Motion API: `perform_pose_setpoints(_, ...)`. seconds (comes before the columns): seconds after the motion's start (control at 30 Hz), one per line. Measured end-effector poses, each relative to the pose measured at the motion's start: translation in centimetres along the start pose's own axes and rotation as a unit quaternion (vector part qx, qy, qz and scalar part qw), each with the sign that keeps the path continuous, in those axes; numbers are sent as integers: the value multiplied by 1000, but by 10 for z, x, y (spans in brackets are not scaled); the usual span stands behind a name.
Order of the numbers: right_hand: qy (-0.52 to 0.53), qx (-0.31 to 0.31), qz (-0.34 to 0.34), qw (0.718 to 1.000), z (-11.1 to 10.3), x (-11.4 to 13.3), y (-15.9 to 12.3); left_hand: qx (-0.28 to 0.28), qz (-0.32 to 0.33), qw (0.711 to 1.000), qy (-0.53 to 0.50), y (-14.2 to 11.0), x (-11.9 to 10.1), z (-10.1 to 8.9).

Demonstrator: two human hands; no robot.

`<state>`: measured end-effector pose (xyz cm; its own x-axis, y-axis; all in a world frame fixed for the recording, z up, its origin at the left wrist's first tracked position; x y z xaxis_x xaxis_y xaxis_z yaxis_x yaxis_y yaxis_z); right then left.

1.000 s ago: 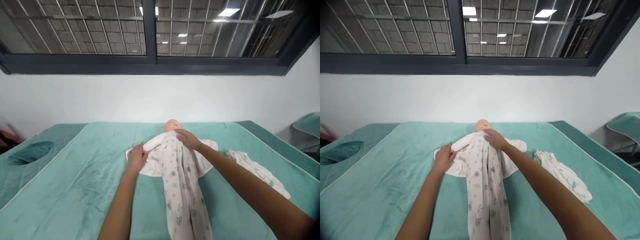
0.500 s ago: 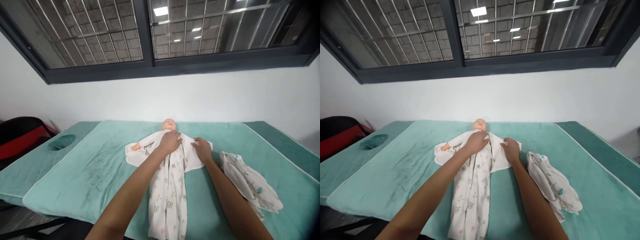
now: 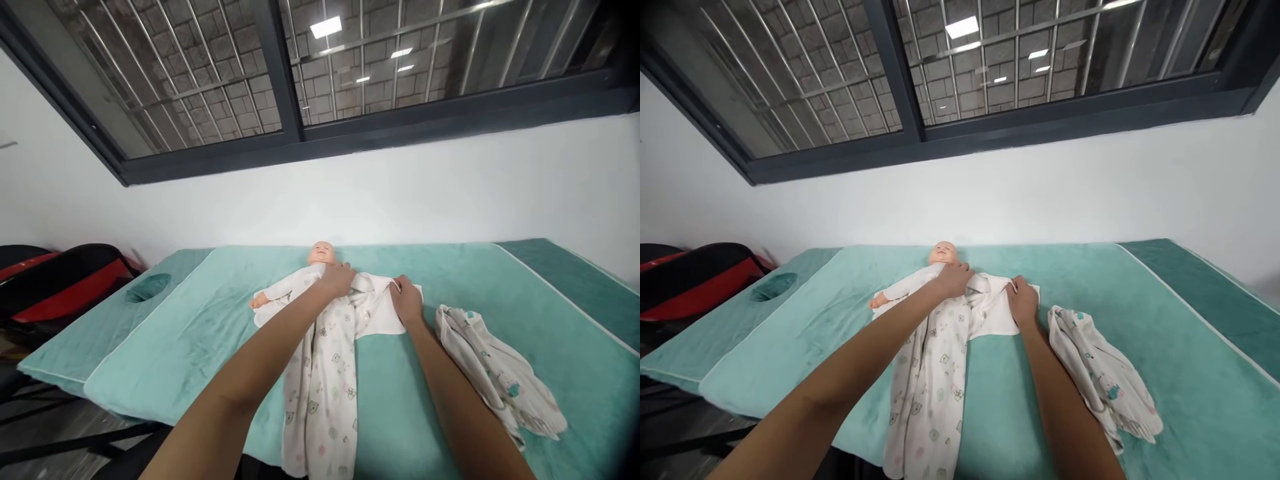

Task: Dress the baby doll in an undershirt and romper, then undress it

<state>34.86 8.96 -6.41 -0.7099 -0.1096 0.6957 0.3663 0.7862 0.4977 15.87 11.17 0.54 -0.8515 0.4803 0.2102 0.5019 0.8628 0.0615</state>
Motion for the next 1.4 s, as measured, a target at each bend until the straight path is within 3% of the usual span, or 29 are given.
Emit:
perform_pose_setpoints(0.17, 22, 3, -11, 1000, 4, 0, 1, -23, 50, 998, -1, 18, -41, 19)
perform_pose_setpoints(0.27, 34, 9, -29, 999, 6, 2, 2, -29, 61, 998, 2, 20, -46, 21)
perform_pose_setpoints(0.5, 80, -23, 29, 996, -2, -5, 2, -56, 80, 995, 24, -2, -14, -12)
perform_pose_setpoints(0.7, 158, -48, 93, 982, -6, -16, 4, -82, 47, 995, 39, -20, 15, -37)
perform_pose_setpoints(0.8, 197, -44, 110, 973, -5, -17, 4, -89, 35, 995, 31, -22, -1, -37)
perform_pose_setpoints(0.97, 275, -41, 115, 954, -5, -17, 4, -109, 36, 993, -14, -8, -56, -27)
perform_pose_setpoints(1.07, 296, -62, 128, 945, -8, -21, 4, -127, 24, 990, -50, -12, -61, -27)
perform_pose_setpoints(1.13, 296, -69, 129, 944, -10, -21, 4, -143, 18, 987, -71, -31, -46, -29)
perform_pose_setpoints(1.23, 279, -73, 116, 950, -14, -14, 1, -204, -33, 971, -118, -78, 2, -31)
perform_pose_setpoints(1.33, 219, -53, 19, 974, -21, 13, -8, -321, -164, 889, -283, -133, 68, -20)
perform_pose_setpoints(1.4, 155, -20, -104, 982, -21, 44, -23, -333, -253, 811, -409, -156, 102, 10)
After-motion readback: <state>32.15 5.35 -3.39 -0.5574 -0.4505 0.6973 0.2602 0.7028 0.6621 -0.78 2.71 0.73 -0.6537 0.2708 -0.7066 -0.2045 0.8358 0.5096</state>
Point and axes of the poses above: each hand's wrist, its own y-axis towards the middle knuckle, its own z-axis out of the palm, x = y × z, the point moved 8 cm from there along y, towards the middle knuckle, and after that the axes turned 11 degrees about -x, right-handed, at the moved point
